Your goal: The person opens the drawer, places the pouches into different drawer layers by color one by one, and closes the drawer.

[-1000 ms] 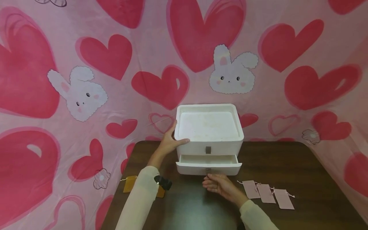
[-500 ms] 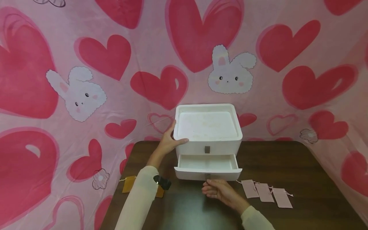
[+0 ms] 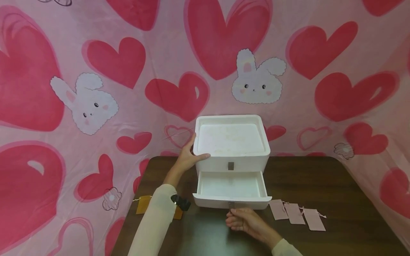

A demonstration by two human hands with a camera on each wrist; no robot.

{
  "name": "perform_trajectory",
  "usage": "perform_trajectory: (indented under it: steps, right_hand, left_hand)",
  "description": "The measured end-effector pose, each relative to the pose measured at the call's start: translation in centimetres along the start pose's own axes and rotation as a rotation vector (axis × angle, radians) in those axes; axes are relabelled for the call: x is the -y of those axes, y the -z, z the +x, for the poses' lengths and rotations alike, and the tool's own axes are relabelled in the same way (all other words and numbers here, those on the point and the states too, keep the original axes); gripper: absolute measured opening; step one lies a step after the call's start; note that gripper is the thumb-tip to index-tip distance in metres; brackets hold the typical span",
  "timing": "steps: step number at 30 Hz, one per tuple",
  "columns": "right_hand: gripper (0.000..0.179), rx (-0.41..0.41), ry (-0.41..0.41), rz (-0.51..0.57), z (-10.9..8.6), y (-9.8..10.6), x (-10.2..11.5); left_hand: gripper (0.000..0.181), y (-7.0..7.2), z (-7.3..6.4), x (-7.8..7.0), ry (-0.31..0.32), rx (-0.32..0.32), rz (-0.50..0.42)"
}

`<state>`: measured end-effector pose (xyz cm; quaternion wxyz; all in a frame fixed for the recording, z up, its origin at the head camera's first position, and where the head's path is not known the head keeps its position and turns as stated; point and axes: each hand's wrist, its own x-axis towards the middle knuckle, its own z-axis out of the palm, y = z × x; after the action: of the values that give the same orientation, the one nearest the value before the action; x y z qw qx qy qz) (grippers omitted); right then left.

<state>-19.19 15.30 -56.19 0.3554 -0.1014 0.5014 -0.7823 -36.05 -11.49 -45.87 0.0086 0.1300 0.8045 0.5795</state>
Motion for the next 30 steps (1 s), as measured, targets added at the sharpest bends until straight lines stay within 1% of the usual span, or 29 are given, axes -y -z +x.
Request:
perform_trajectory:
  steps: [6, 15, 20, 25, 30]
  right_hand:
    - [0.028, 0.033, -0.003, -0.002, -0.4, 0.0, -0.4]
    - [0.026, 0.012, -0.036, -0.037, -1.0, 0.0, -0.7]
    - [0.026, 0.028, -0.030, -0.036, -1.2, -0.1, -0.6]
    - [0.027, 0.061, -0.018, -0.030, -1.2, -0.1, -0.6]
    - [0.036, 0.153, -0.029, 0.030, -1.3, 0.3, -0.7]
  left_hand:
    - [0.113, 0.0, 0.0, -0.1, 0.002, 0.001, 0.004]
    - [0.112, 0.0, 0.0, 0.0, 0.007, -0.003, 0.001]
    - [0.113, 0.0, 0.0, 0.1, 0.007, 0.000, -0.002]
    - [0.113, 0.0, 0.0, 0.0, 0.001, 0.004, -0.010]
    - [0.112, 0.0, -0.1, 0.0, -0.003, 0.009, -0.015]
